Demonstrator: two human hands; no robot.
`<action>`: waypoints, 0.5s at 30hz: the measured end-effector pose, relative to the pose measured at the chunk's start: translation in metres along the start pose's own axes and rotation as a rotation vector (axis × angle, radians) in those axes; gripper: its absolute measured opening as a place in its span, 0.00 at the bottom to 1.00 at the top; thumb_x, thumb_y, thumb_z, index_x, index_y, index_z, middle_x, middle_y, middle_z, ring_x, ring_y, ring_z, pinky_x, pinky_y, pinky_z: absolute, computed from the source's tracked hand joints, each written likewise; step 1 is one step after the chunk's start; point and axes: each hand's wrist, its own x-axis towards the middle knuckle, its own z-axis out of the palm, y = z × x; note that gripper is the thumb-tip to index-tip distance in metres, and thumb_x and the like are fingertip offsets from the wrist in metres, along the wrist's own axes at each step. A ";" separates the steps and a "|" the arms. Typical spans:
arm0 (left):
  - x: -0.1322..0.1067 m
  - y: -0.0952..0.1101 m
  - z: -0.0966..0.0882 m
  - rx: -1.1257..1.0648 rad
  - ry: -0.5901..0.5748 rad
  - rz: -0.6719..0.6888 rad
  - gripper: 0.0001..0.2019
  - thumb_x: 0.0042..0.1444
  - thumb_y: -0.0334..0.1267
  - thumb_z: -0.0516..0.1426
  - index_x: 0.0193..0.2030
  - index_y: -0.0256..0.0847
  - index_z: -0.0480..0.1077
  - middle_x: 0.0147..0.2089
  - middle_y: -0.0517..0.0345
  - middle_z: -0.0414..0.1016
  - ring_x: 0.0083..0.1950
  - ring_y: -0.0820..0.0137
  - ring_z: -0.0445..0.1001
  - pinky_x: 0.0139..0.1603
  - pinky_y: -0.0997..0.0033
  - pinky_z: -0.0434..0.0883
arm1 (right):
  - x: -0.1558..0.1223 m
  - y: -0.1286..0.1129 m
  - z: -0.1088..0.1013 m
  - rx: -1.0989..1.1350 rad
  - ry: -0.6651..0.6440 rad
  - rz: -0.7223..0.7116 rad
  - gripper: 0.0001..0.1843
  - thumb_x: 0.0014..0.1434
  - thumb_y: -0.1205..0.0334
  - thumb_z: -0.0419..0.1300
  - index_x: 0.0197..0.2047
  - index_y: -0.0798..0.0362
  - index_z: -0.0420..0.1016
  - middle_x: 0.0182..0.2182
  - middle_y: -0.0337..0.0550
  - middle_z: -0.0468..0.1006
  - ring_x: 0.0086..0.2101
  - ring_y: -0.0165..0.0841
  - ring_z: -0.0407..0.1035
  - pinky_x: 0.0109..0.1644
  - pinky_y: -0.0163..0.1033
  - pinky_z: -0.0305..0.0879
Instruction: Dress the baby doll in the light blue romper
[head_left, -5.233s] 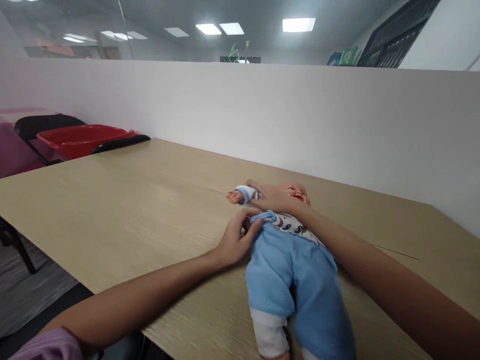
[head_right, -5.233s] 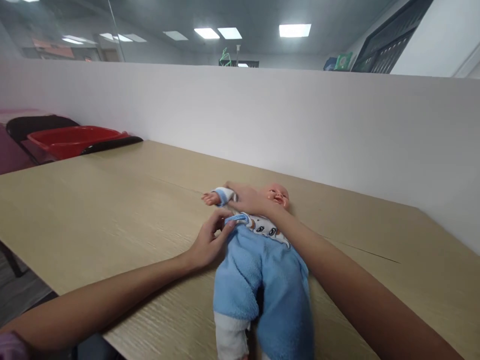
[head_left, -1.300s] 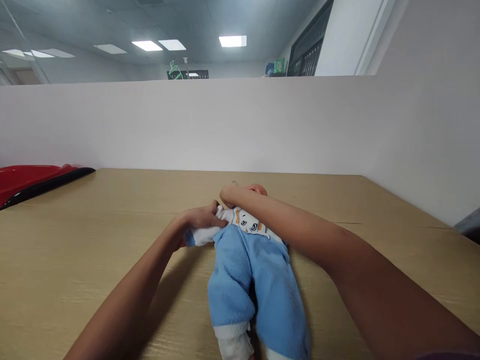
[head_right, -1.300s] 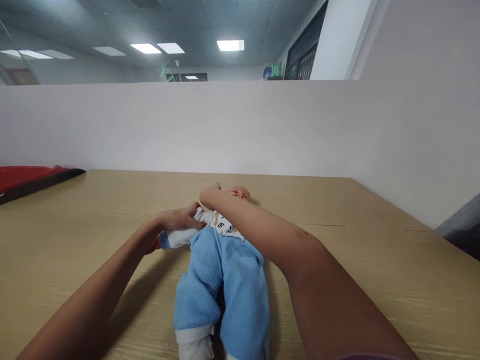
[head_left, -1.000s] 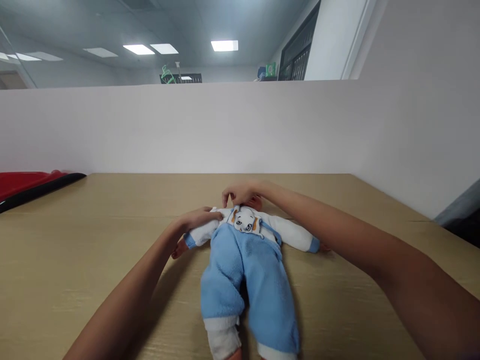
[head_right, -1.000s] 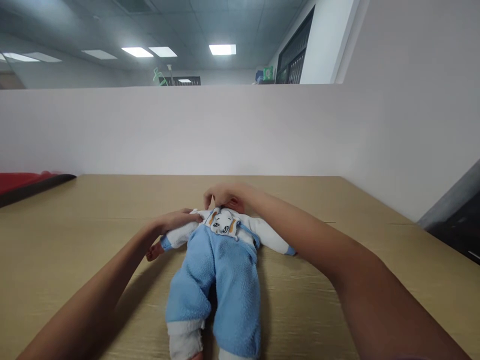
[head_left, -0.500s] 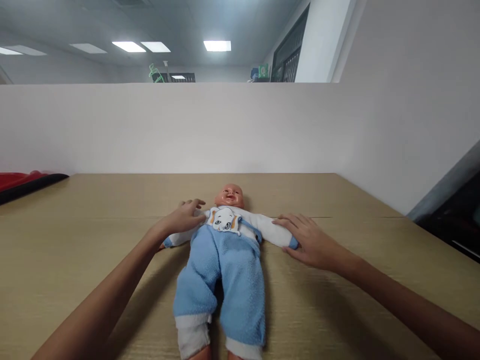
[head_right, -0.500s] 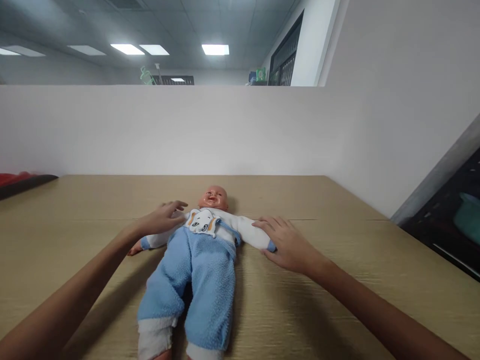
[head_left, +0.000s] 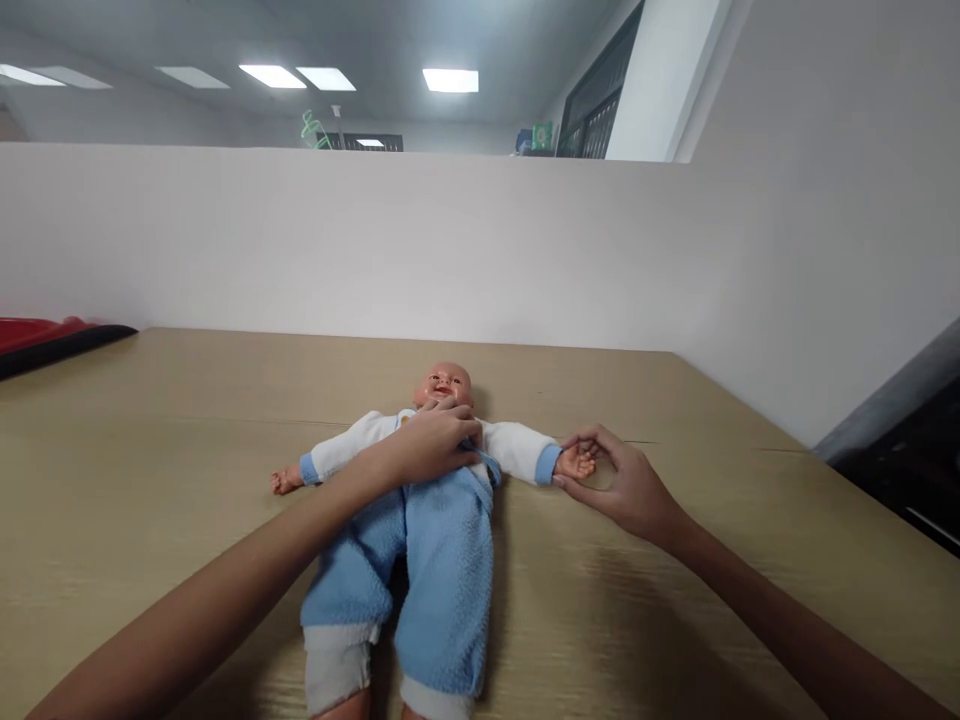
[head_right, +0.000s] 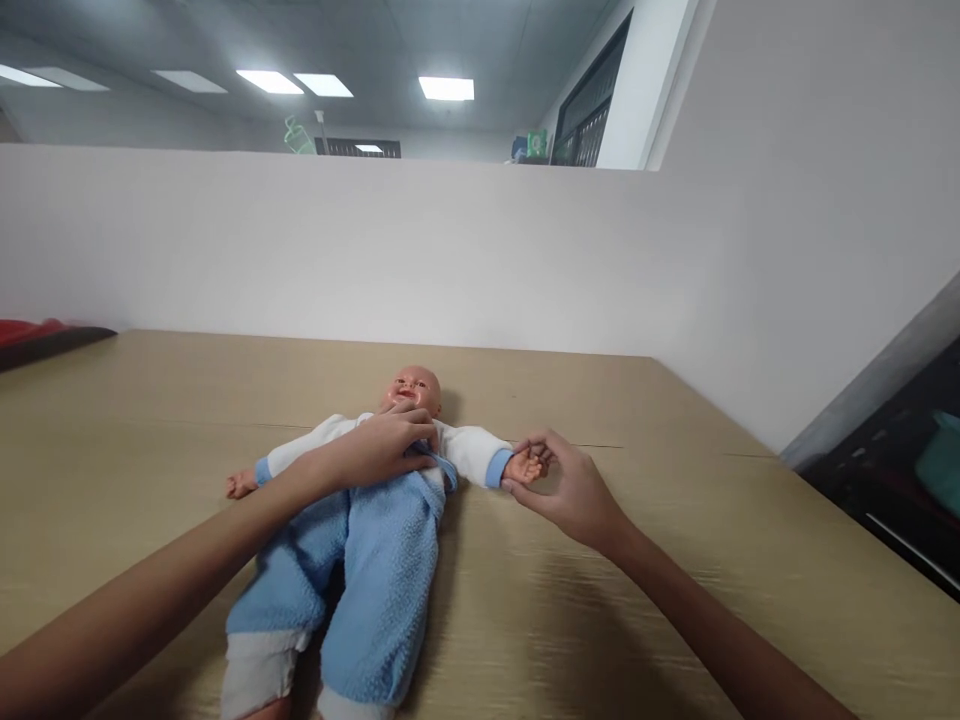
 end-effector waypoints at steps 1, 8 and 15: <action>-0.001 -0.001 0.000 -0.021 0.016 0.044 0.06 0.68 0.41 0.62 0.47 0.43 0.77 0.50 0.51 0.80 0.55 0.56 0.75 0.57 0.57 0.69 | 0.006 -0.005 0.001 0.034 0.001 -0.023 0.20 0.56 0.52 0.72 0.49 0.48 0.74 0.42 0.43 0.82 0.42 0.41 0.76 0.49 0.45 0.72; -0.024 -0.005 0.018 -0.039 0.364 0.367 0.13 0.77 0.40 0.50 0.54 0.44 0.75 0.47 0.52 0.81 0.45 0.64 0.75 0.50 0.63 0.68 | 0.051 -0.029 0.044 0.084 -0.037 -0.156 0.17 0.57 0.56 0.73 0.47 0.48 0.75 0.32 0.36 0.77 0.32 0.35 0.70 0.37 0.40 0.68; -0.029 -0.012 0.014 -0.318 0.510 0.256 0.08 0.71 0.43 0.60 0.48 0.43 0.79 0.40 0.56 0.81 0.42 0.66 0.75 0.50 0.62 0.68 | 0.047 -0.049 0.071 0.006 -0.220 -0.264 0.17 0.58 0.73 0.62 0.49 0.47 0.73 0.41 0.42 0.77 0.43 0.40 0.70 0.49 0.46 0.69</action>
